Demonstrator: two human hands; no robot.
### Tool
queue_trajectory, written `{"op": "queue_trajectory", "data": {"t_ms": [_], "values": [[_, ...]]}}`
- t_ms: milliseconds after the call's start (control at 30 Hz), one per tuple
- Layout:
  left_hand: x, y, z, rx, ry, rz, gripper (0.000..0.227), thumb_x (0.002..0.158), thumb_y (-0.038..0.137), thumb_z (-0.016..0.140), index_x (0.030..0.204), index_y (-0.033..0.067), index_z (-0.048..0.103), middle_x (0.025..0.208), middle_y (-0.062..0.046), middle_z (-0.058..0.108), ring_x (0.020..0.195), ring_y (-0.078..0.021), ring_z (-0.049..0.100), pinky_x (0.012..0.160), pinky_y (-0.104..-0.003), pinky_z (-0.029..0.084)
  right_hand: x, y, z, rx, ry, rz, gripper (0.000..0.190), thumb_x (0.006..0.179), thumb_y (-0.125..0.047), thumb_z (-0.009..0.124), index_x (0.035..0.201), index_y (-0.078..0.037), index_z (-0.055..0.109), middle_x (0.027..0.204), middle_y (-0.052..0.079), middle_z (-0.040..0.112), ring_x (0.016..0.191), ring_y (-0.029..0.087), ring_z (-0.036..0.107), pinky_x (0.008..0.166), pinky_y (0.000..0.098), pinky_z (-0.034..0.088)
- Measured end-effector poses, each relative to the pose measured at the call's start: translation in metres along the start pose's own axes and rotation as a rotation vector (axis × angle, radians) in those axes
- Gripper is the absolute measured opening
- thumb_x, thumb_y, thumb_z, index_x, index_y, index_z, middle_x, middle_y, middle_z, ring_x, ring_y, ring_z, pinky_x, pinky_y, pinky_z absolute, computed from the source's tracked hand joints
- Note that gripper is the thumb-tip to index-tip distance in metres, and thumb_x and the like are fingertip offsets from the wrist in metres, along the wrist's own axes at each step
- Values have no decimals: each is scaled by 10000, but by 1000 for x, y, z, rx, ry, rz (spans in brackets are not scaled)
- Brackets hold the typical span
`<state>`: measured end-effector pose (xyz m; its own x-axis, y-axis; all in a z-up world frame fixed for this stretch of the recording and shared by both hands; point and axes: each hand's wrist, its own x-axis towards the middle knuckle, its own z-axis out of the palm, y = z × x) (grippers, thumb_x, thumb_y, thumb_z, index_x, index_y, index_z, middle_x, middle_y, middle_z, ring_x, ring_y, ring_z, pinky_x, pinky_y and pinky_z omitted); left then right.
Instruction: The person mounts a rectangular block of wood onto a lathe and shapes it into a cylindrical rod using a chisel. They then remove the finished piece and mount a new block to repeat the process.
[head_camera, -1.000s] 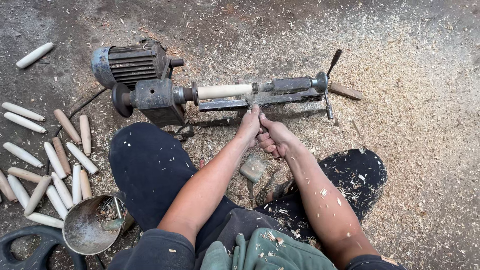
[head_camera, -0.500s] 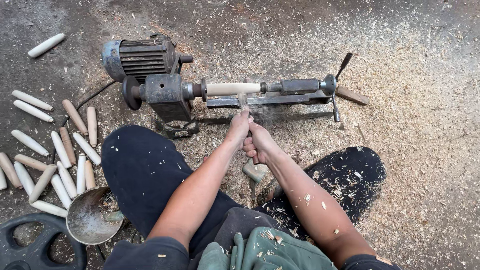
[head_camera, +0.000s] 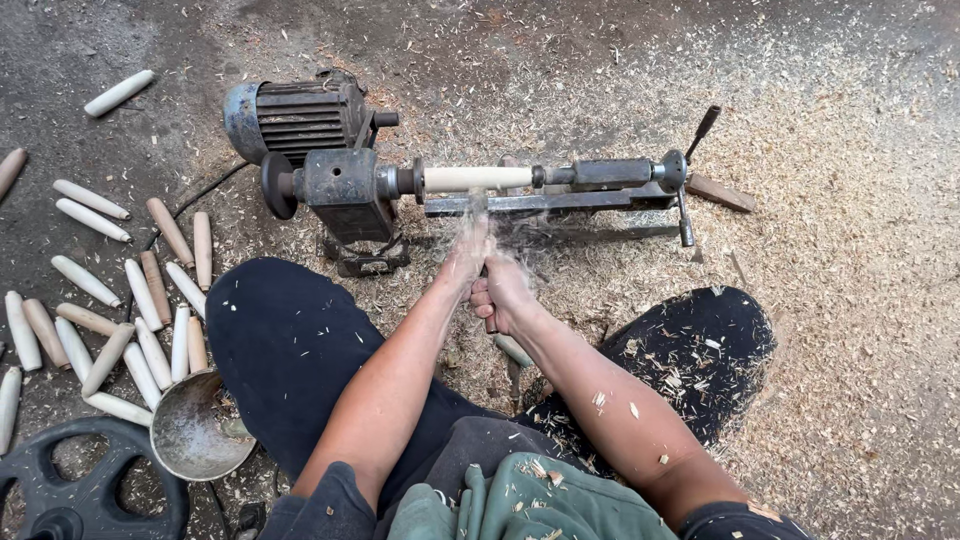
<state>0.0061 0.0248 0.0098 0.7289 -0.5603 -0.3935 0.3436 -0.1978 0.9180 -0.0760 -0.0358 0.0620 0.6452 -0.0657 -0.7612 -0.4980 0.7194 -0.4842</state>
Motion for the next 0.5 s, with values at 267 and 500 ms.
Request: {"op": "queue_trajectory", "data": {"t_ms": [267,500], "values": [[4,12,20,129,-10,-285,777,1048,659,240,1568,100,384,1543,-250,473,1437,-379,443,1191,-568,350,-17,-16,-15,-127,52,-75,275,1063,-375,352,1032,-136,486,599,12,499,403,95,365,317,252,266],[41,-49,34,36,-65,-125,611,1040,476,417,1201,-70,641,985,-272,660,799,-358,663,701,-524,570,-23,-24,-41,-370,-4,-251,375,1085,-445,454,1072,-94,585,710,-10,572,504,67,509,387,217,381]]}}
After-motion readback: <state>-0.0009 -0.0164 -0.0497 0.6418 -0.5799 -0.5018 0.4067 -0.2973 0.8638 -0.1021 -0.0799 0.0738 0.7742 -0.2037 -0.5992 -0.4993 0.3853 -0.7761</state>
